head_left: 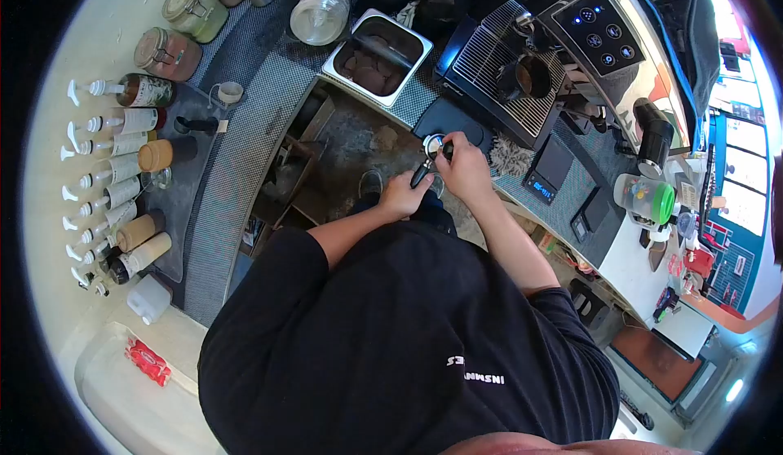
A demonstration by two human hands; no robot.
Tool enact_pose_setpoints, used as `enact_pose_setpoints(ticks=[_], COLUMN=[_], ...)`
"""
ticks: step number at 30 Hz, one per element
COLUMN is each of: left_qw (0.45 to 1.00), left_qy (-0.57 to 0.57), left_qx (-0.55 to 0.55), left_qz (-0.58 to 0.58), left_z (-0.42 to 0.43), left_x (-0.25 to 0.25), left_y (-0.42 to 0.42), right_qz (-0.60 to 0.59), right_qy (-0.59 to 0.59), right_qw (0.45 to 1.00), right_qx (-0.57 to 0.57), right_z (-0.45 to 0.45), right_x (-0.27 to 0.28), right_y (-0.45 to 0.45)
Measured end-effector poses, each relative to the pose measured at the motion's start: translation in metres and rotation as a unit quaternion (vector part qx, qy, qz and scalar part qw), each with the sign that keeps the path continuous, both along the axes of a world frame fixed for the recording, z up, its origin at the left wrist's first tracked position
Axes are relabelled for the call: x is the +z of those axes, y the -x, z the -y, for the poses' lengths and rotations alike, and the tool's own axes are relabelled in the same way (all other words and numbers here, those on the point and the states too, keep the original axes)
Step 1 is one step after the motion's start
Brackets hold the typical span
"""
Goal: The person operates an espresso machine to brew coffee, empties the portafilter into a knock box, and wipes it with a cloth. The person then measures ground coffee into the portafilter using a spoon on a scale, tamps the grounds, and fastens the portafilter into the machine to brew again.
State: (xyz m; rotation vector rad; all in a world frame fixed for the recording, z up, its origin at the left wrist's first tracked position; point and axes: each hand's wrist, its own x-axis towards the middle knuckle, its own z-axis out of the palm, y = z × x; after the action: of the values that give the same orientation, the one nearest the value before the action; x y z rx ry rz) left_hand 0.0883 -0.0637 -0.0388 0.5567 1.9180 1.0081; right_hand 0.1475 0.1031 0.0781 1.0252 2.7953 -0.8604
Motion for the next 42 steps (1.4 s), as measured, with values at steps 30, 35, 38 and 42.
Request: enact_pose_setpoints(ticks=[30, 35, 38, 42], left_qw=[0.999, 0.998, 0.999, 0.997], left_qy=[0.033, 0.054, 0.031, 0.04], left_qx=[-0.023, -0.001, -0.004, -0.005], left_qz=[0.021, 0.035, 0.031, 0.059], left_z=[-0.001, -0.003, -0.002, -0.002], left_x=[0.008, 0.013, 0.0, 0.003], left_y=[0.0, -0.001, -0.003, -0.002], right_qz=[-0.03, -0.033, -0.034, -0.034], right_qy=[-0.018, -0.035, -0.036, -0.039], right_qw=[0.998, 0.996, 0.995, 0.993], right_qx=[0.045, 0.07, 0.083, 0.105], right_z=[-0.008, -0.012, -0.011, -0.013], right_x=[-0.004, -0.007, -0.003, -0.001], right_y=[-0.001, 0.002, 0.005, 0.007])
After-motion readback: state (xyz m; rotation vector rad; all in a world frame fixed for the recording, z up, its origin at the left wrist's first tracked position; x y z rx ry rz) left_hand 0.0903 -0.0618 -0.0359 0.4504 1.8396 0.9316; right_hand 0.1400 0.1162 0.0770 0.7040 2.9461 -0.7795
